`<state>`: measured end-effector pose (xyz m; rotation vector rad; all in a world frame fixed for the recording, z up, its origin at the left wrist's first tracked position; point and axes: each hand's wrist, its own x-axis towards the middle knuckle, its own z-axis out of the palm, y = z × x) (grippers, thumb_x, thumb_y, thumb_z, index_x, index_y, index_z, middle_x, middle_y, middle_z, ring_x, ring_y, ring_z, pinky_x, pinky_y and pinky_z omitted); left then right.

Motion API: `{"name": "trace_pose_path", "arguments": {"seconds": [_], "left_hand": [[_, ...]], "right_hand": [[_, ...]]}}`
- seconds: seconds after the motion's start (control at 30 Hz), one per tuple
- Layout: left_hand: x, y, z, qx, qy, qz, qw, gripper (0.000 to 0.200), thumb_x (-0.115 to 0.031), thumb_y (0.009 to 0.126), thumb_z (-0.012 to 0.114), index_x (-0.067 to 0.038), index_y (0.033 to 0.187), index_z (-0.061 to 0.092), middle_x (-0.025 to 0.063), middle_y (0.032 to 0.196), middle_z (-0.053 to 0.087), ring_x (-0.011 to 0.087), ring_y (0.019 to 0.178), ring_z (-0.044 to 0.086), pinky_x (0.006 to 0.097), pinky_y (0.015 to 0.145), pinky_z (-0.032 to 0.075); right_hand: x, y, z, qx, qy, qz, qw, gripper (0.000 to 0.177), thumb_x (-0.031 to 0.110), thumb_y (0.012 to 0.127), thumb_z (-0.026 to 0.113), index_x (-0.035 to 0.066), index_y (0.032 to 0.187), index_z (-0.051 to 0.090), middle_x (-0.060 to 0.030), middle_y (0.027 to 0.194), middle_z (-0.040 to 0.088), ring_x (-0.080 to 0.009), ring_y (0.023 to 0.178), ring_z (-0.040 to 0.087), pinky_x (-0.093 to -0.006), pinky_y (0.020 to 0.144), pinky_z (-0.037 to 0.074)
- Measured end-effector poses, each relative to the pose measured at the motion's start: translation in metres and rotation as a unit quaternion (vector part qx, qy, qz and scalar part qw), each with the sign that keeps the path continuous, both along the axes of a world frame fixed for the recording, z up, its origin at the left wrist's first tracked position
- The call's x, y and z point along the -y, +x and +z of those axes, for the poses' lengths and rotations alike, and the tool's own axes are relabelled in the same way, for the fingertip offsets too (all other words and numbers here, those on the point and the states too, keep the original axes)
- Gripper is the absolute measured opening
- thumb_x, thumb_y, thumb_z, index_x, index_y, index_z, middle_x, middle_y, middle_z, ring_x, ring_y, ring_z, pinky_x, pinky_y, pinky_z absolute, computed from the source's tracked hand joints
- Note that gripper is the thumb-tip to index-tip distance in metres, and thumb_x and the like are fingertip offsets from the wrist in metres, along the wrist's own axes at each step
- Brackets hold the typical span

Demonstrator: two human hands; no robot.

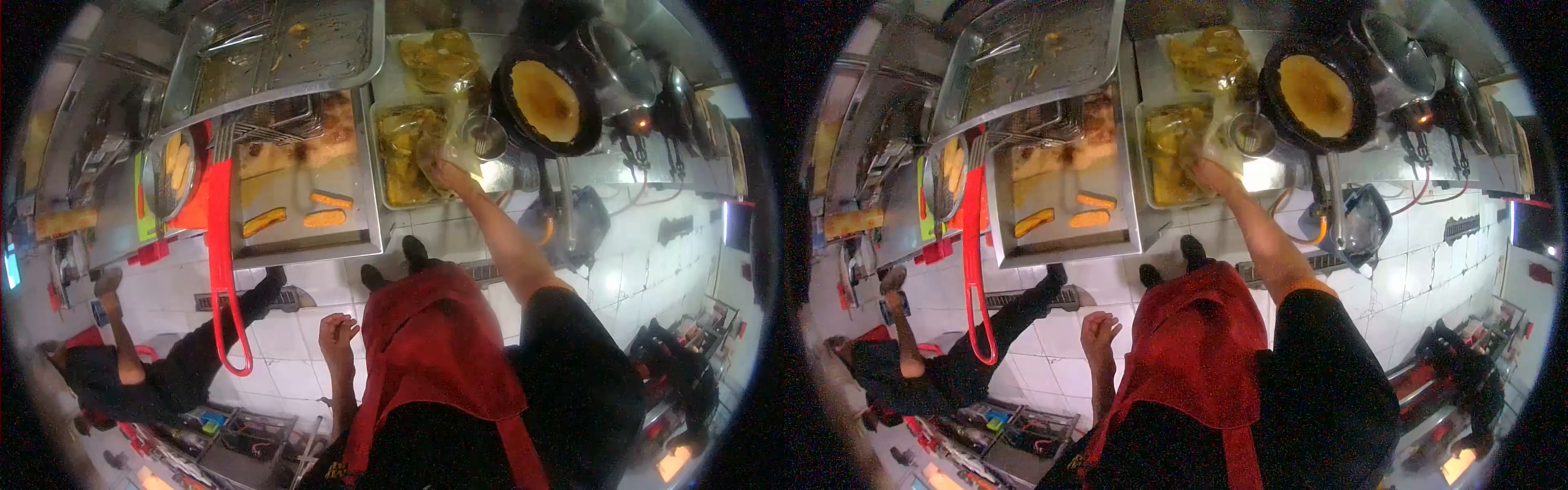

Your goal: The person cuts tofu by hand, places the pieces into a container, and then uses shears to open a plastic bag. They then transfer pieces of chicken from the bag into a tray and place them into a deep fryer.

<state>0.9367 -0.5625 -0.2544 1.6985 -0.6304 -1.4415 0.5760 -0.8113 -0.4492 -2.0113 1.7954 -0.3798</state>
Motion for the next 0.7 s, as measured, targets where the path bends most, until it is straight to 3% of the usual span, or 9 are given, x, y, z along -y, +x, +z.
{"name": "trace_pose_path", "arguments": {"seconds": [0.1,0.13,0.17,0.3,0.4,0.5,0.57,0.63,0.7], "left_hand": [[-0.01,0.023,-0.012,0.021,0.007,0.013,1.0,0.017,-0.007,0.087,0.061,-0.005,0.102,0.054,0.0061,0.097,0.058,0.0155,0.089,0.059,0.0315,0.08,0.053],[-0.013,0.029,-0.013,0.029,0.003,0.02,0.999,0.023,-0.008,0.085,0.064,-0.005,0.105,0.054,0.0064,0.098,0.057,0.0154,0.09,0.059,0.032,0.082,0.053],[-0.015,0.032,-0.013,0.027,0.022,0.042,0.999,0.023,-0.009,0.084,0.065,-0.005,0.104,0.055,0.0063,0.099,0.058,0.0153,0.09,0.06,0.0313,0.081,0.054],[-0.027,0.043,-0.02,-0.005,0.021,0.056,0.998,0.023,-0.01,0.084,0.065,-0.005,0.105,0.055,0.0064,0.1,0.058,0.0165,0.093,0.06,0.0317,0.082,0.054],[-0.03,0.045,-0.024,-0.013,0.056,0.064,0.996,0.023,-0.011,0.086,0.062,-0.005,0.107,0.055,0.007,0.101,0.058,0.0189,0.097,0.061,0.0329,0.084,0.054],[-0.036,0.047,-0.026,-0.023,0.052,0.048,0.997,0.025,-0.011,0.087,0.061,-0.005,0.11,0.054,0.0076,0.103,0.058,0.0206,0.099,0.061,0.0338,0.086,0.053],[-0.042,0.051,-0.032,-0.034,0.04,0.055,0.997,0.025,-0.012,0.087,0.062,-0.005,0.11,0.054,0.0079,0.103,0.059,0.0211,0.097,0.061,0.0332,0.085,0.053],[-0.051,0.06,-0.044,-0.044,0.042,0.061,0.996,0.026,-0.012,0.087,0.062,-0.004,0.111,0.054,0.008,0.103,0.059,0.0209,0.097,0.061,0.0331,0.085,0.053],[-0.053,0.062,-0.043,-0.056,0.043,0.067,0.995,0.026,-0.012,0.087,0.061,-0.004,0.111,0.054,0.0081,0.103,0.059,0.0207,0.097,0.061,0.033,0.085,0.053]], "right_hand": [[0.005,-0.003,-0.01,0.019,-0.262,0.114,0.958,0.044,0.038,0.085,0.063,0.005,0.113,0.058,-0.0075,0.11,0.061,-0.0221,0.095,0.06,-0.0339,0.074,0.049],[0.0,0.003,0.011,0.282,-0.023,-0.058,0.957,0.041,0.035,0.091,0.056,0.008,0.122,0.054,-0.0088,0.112,0.06,-0.0239,0.098,0.059,-0.035,0.078,0.05],[-0.002,0.007,0.026,0.5,0.219,-0.222,0.808,0.04,0.032,0.096,0.048,0.012,0.13,0.049,-0.01,0.114,0.059,-0.0257,0.101,0.058,-0.0361,0.081,0.05],[0.013,0.0,0.008,0.452,0.244,-0.234,0.825,0.037,0.039,0.099,0.042,0.011,0.12,0.053,-0.0079,0.106,0.061,-0.0207,0.086,0.062,-0.0345,0.069,0.053],[0.008,-0.006,-0.029,0.423,0.004,-0.08,0.902,0.034,0.04,0.097,0.042,0.01,0.105,0.056,-0.0062,0.088,0.062,-0.016,0.066,0.061,-0.0307,0.056,0.05],[0.021,0.003,0.044,0.422,0.229,-0.247,0.842,0.037,0.043,0.097,0.041,0.009,0.094,0.055,-0.0037,0.073,0.057,-0.0142,0.054,0.057,-0.0279,0.05,0.047],[0.027,0.003,0.057,0.45,0.306,-0.347,0.764,0.034,0.04,0.095,0.044,0.007,0.098,0.056,-0.0033,0.071,0.057,-0.0132,0.059,0.058,-0.0277,0.051,0.047],[0.026,-0.005,0.038,0.434,0.3,-0.332,0.782,0.033,0.038,0.094,0.045,0.007,0.099,0.056,-0.0045,0.074,0.057,-0.0148,0.063,0.058,-0.0288,0.055,0.047],[0.02,-0.012,0.03,0.351,0.267,-0.252,0.861,0.031,0.034,0.092,0.047,0.007,0.102,0.057,-0.0069,0.08,0.058,-0.0181,0.071,0.058,-0.0309,0.061,0.047]]}}
